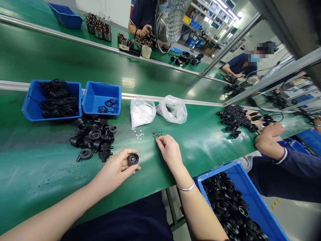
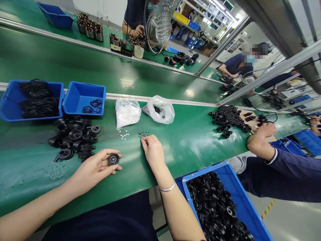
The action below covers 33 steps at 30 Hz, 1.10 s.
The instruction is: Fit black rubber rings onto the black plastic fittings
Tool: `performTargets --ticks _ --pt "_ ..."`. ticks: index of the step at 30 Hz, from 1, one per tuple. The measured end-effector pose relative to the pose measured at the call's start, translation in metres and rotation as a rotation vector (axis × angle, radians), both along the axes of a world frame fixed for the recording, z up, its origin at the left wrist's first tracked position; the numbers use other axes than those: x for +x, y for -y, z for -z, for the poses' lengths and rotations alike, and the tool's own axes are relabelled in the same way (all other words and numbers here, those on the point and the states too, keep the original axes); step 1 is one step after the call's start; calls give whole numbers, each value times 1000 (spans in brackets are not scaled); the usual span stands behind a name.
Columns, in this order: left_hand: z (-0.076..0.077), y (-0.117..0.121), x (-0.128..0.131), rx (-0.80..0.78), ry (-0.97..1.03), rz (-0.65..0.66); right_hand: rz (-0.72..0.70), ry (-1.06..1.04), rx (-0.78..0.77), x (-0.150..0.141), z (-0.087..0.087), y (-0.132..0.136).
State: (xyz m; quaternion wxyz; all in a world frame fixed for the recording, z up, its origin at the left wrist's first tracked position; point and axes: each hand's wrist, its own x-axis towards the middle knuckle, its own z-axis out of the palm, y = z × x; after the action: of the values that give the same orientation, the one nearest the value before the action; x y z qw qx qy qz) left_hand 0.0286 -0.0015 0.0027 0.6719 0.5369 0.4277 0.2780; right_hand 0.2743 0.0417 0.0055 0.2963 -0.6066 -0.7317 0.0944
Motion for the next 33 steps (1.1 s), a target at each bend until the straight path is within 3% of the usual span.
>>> performTargets --ticks 3,6,9,11,18,28,33 --pt "2 -1 0 -7 12 24 -33 -38 -7 -9 -8 11" --pt "2 -1 1 28 1 22 -195 -143 -2 -31 -17 31" --pt "-1 -2 1 153 -149 20 -371 -181 21 -53 -18 48" --pt "-4 -2 1 233 -259 27 -405 -119 36 -62 -16 52" --pt "-3 -2 1 326 -310 33 -370 118 89 -67 -13 51" --pt "-8 -5 -2 207 -234 -14 -364 127 79 -67 2 82" --pt "-9 -4 -1 257 -274 -23 -365 172 60 -67 6 86"
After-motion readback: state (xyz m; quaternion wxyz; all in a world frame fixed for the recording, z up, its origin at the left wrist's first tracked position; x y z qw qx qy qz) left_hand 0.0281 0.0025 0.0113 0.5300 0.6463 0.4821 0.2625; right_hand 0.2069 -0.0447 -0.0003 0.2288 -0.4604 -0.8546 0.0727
